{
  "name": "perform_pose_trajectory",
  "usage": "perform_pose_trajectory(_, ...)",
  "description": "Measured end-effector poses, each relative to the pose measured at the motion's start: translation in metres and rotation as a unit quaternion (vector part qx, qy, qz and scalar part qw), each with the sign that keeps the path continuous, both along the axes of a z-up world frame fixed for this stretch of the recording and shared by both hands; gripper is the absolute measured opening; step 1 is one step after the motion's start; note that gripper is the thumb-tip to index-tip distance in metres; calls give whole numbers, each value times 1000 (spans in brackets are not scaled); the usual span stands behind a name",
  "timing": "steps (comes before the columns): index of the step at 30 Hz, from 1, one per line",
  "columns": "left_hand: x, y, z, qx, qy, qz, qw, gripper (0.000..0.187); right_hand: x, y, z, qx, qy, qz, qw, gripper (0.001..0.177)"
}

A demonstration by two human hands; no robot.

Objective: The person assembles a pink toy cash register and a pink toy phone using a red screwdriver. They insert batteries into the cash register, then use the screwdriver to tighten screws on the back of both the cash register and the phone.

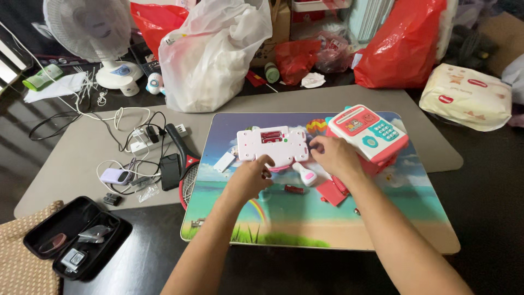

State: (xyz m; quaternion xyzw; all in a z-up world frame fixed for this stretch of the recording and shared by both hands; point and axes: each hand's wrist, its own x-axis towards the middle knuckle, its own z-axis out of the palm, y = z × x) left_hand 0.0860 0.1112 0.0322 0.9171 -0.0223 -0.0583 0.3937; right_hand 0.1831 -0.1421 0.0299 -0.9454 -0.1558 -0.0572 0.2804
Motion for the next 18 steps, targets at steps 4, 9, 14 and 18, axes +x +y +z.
perform_pose_trajectory(4, 0, -13, -17, 91, -186, -64, 976, 31, -3, -7, -8, -72, -28, 15, 997, 30)
perform_pose_trajectory(9, -2, -17, -33, 147, -199, -51, 968, 41, -11, -17, -18, -159, -39, 14, 986, 34)
perform_pose_trajectory(14, -6, -13, -35, 137, -203, -45, 968, 36, -19, -18, -19, -213, 12, -30, 977, 25)
perform_pose_trajectory(18, -10, -9, -32, 138, -209, -41, 967, 35, -22, -17, -16, -224, 11, -41, 974, 20)
